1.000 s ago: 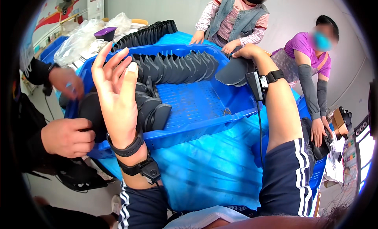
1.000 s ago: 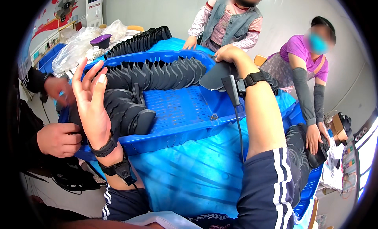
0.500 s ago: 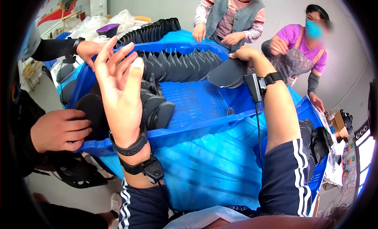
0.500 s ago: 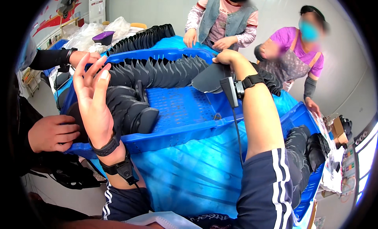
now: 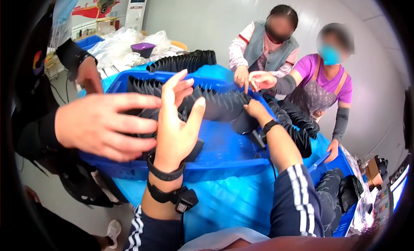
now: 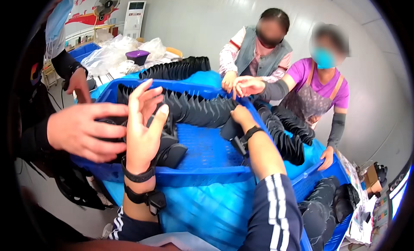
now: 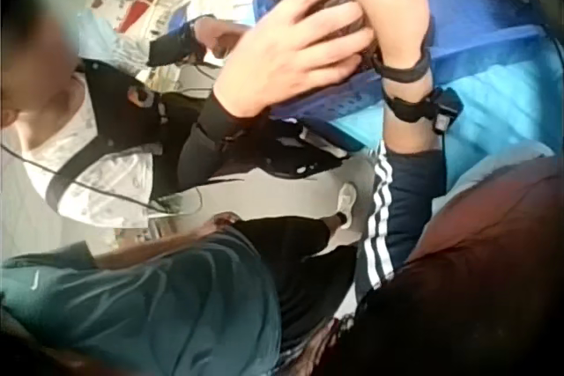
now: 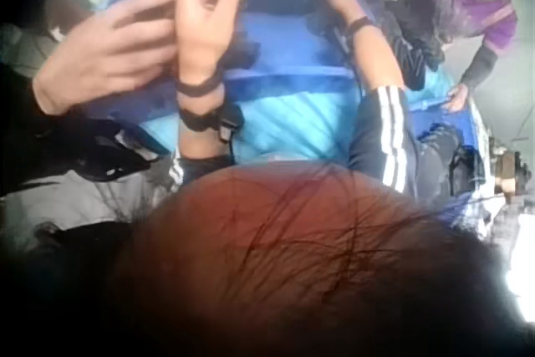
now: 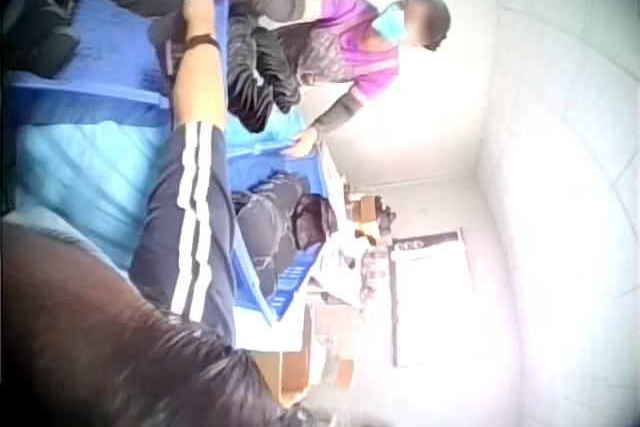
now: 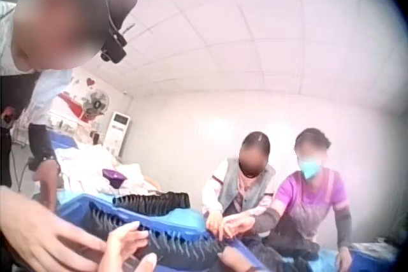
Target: Sorting and organizing black shoe components in blue crates on a table.
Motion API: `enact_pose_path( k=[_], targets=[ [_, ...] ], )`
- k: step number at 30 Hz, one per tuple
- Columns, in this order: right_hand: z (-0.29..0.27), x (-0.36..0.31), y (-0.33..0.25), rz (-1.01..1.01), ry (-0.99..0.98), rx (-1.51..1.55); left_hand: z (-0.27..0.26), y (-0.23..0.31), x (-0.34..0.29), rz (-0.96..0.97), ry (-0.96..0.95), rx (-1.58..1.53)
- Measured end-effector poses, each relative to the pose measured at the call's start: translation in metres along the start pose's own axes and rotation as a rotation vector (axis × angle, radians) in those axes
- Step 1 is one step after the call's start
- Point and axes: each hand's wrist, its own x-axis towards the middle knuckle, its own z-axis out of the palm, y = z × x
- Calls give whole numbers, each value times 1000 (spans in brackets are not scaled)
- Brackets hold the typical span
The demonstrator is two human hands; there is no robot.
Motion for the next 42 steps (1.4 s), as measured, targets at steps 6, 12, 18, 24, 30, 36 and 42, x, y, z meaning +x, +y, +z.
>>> enact_pose_path(
  k=[6,12,18,24,30,36,42],
  targets=[
    [-8,-12,11,-48,-161,34,-2,4,0,-64,62,-185],
    [3,-33,6,-514,206,-699,2,1,0,-39,-25,-51],
    [-40,-35,-47,3,-400,-619,5,10,-2,-51,-189,19],
    [-115,-98,-44,-177,-427,-390,4,31,-12,-20,-466,84],
    [-131,-93,-11,1,-455,1443,38,45,-47,338,-1207,390],
    [-102,-80,-50,-29,-206,1159,54,56,-82,452,-1445,329],
    [-47,-51,-122,-189,17,511,60,64,-96,448,-1546,268]
  ],
)
